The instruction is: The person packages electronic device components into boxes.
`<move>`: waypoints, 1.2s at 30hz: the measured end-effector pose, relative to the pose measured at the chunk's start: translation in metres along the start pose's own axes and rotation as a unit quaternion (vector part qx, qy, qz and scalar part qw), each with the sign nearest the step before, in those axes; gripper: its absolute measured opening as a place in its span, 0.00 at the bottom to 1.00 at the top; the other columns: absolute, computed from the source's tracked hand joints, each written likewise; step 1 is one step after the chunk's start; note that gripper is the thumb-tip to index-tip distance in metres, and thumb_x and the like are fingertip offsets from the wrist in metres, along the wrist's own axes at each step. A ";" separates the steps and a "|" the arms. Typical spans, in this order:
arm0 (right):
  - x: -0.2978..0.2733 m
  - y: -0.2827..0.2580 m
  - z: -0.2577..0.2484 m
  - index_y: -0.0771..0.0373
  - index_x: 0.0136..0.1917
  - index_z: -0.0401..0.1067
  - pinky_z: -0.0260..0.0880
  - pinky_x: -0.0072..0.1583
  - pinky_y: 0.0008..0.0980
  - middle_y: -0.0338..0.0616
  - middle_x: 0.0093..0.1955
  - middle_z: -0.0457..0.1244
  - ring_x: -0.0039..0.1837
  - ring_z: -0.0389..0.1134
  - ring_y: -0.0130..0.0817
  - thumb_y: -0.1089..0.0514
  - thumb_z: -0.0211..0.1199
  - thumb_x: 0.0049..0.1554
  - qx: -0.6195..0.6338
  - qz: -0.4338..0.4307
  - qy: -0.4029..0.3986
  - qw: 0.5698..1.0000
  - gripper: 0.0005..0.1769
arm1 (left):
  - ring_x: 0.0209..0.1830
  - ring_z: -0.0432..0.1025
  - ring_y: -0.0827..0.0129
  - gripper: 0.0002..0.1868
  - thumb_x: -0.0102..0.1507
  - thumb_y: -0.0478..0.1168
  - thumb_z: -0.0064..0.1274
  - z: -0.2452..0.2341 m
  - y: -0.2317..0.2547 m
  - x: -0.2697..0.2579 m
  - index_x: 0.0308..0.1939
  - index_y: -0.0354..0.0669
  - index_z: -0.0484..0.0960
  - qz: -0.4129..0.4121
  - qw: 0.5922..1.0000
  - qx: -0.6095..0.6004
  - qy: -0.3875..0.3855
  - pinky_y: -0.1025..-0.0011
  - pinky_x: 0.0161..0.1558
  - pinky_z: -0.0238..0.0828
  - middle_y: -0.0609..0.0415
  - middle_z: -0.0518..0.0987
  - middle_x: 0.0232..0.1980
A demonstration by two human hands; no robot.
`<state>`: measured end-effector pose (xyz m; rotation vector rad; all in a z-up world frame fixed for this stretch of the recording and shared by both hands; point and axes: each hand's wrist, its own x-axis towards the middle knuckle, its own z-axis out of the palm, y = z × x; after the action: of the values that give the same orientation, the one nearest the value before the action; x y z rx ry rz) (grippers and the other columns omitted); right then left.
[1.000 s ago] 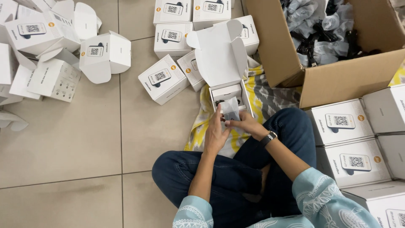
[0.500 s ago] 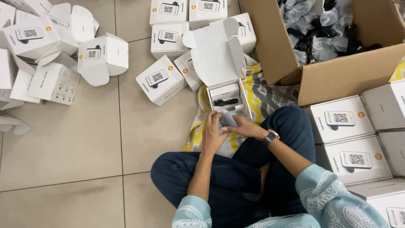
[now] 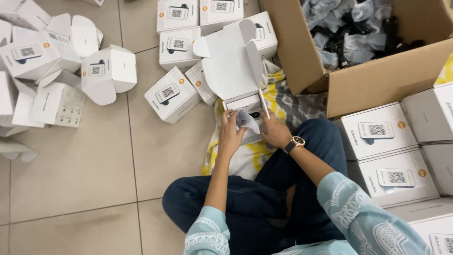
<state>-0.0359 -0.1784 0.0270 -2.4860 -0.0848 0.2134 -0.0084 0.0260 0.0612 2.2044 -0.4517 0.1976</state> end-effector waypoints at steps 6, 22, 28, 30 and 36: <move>0.004 0.006 0.011 0.57 0.80 0.47 0.70 0.61 0.51 0.59 0.75 0.50 0.66 0.64 0.61 0.51 0.67 0.51 0.010 0.024 0.009 1.000 0.50 | 0.58 0.71 0.40 0.36 0.56 0.43 0.69 0.048 -0.033 0.037 0.65 0.40 0.71 -0.142 0.962 0.108 -0.206 0.51 0.55 0.70 0.38 0.69 0.62; 0.005 -0.005 0.003 0.57 0.81 0.42 0.72 0.58 0.49 0.61 0.77 0.48 0.64 0.66 0.61 0.55 0.69 0.48 -0.002 0.055 -0.034 0.998 0.55 | 0.51 0.74 0.37 0.33 0.53 0.34 0.68 0.063 -0.021 0.039 0.56 0.43 0.65 -0.168 0.974 0.139 -0.064 0.49 0.48 0.71 0.36 0.72 0.54; 0.001 -0.010 -0.001 0.52 0.83 0.39 0.67 0.64 0.51 0.61 0.78 0.47 0.67 0.63 0.61 0.51 0.70 0.48 -0.015 0.072 -0.021 0.997 0.58 | 0.48 0.74 0.37 0.29 0.55 0.38 0.68 0.052 -0.007 0.035 0.55 0.40 0.68 -0.137 0.979 0.128 -0.079 0.48 0.47 0.71 0.36 0.74 0.51; 0.002 -0.003 0.002 0.51 0.83 0.38 0.64 0.67 0.53 0.62 0.79 0.45 0.70 0.61 0.61 0.49 0.71 0.48 -0.034 0.062 -0.008 0.997 0.60 | 0.47 0.74 0.37 0.28 0.56 0.40 0.68 0.043 0.007 0.023 0.54 0.37 0.70 -0.118 0.985 0.105 -0.064 0.48 0.45 0.71 0.35 0.73 0.51; 0.002 -0.001 0.013 0.68 0.81 0.31 0.50 0.73 0.60 0.65 0.81 0.40 0.78 0.48 0.59 0.47 0.73 0.47 -0.041 0.015 0.092 0.995 0.67 | 0.43 0.75 0.47 0.14 0.58 0.42 0.59 0.026 -0.016 -0.015 0.44 0.38 0.80 0.097 0.980 0.155 -0.079 0.54 0.47 0.70 0.43 0.80 0.40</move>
<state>-0.0364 -0.1702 0.0172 -2.5784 0.0223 -0.0078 -0.0160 0.0185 0.0291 2.4917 -0.7699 0.2083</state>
